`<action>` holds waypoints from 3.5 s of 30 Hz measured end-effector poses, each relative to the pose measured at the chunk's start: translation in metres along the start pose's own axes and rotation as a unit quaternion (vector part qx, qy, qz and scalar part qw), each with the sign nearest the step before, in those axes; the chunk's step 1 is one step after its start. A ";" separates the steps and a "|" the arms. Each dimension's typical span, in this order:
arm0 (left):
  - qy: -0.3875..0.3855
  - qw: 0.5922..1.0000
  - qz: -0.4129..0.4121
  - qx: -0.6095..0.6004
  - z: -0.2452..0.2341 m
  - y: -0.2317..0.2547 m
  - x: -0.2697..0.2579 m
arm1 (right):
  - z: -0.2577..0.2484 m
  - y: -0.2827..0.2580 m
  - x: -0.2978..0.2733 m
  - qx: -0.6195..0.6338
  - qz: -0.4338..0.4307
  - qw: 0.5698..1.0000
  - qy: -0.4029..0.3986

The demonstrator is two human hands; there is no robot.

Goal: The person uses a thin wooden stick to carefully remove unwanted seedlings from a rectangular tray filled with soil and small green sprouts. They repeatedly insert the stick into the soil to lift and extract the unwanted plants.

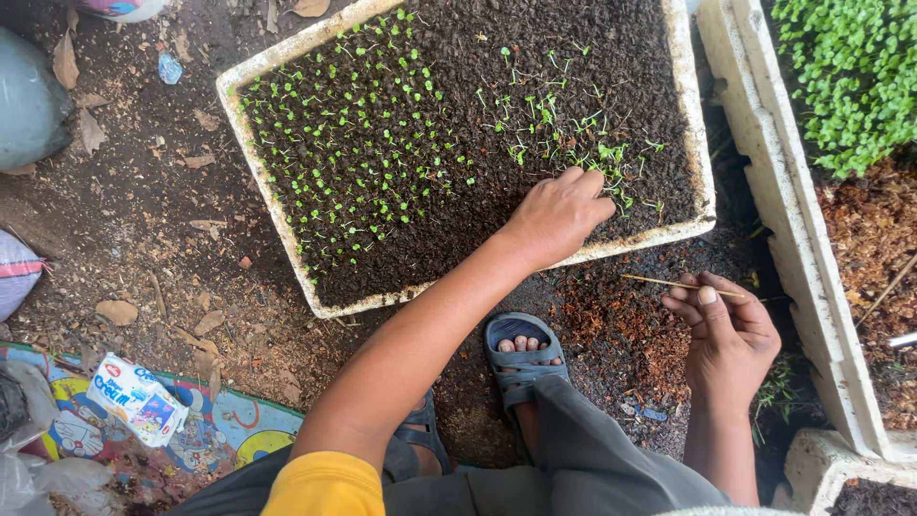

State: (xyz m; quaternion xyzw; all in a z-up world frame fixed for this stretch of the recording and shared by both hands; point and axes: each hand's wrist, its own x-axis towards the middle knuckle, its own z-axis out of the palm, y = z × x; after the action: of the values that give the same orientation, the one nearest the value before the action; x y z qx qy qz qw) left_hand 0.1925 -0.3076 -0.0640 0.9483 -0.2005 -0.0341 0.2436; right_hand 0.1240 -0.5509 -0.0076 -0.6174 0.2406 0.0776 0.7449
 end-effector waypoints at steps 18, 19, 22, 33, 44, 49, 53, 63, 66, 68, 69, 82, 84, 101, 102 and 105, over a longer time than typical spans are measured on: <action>0.013 0.997 -0.007 -0.072 -0.036 -0.001 0.002 | -0.007 -0.001 0.006 0.009 0.002 1.000 -0.020; 0.015 0.997 -0.009 -0.071 -0.052 -0.003 -0.003 | -0.005 -0.003 0.005 0.008 0.002 1.000 -0.023; 0.030 0.999 0.005 -0.033 -0.100 -0.014 -0.027 | 0.007 -0.008 0.005 0.011 -0.003 0.999 -0.044; -0.022 0.986 -0.073 0.145 -0.193 -0.108 -0.210 | 0.148 -0.005 -0.004 -0.010 0.066 0.957 -0.283; -0.003 0.996 -0.081 0.044 -0.134 -0.143 -0.291 | 0.244 0.078 -0.042 -0.100 0.044 0.914 -0.390; -0.034 0.998 -0.058 0.016 -0.122 -0.143 -0.287 | 0.262 0.087 -0.055 -0.126 0.023 0.913 -0.387; -0.054 0.998 -0.035 0.027 -0.132 -0.142 -0.282 | 0.270 0.092 -0.058 -0.146 0.013 0.909 -0.390; -0.056 0.996 -0.006 0.064 -0.155 -0.139 -0.281 | 0.278 0.106 -0.060 -0.158 -0.009 0.898 -0.411; -0.053 0.996 0.004 0.070 -0.158 -0.139 -0.278 | 0.279 0.105 -0.062 -0.165 -0.021 0.896 -0.413; -0.050 0.996 0.008 0.078 -0.154 -0.141 -0.277 | 0.280 0.104 -0.061 -0.167 -0.024 0.894 -0.414; -0.047 0.995 0.012 0.087 -0.153 -0.141 -0.275 | 0.281 0.104 -0.061 -0.169 -0.028 0.893 -0.416; -0.038 0.993 0.030 0.107 -0.145 -0.144 -0.267 | 0.283 0.102 -0.057 -0.165 -0.039 0.893 -0.417; -0.040 0.993 0.022 0.110 -0.141 -0.146 -0.267 | 0.283 0.097 -0.059 -0.153 -0.018 0.899 -0.409; -0.043 0.994 0.021 0.096 -0.140 -0.146 -0.265 | 0.284 0.106 -0.052 -0.160 -0.009 0.895 -0.416; -0.045 0.995 0.019 0.091 -0.139 -0.146 -0.265 | 0.283 0.107 -0.052 -0.160 -0.012 0.895 -0.416; -0.046 0.993 0.022 0.102 -0.138 -0.147 -0.266 | 0.281 0.101 -0.052 -0.162 -0.015 0.899 -0.406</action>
State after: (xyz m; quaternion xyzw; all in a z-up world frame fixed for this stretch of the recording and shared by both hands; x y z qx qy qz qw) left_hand 0.0247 -0.0229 -0.0213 0.9610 -0.2346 -0.0520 0.1368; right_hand 0.1110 -0.2497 -0.0394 -0.6480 -0.1074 0.3485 0.6687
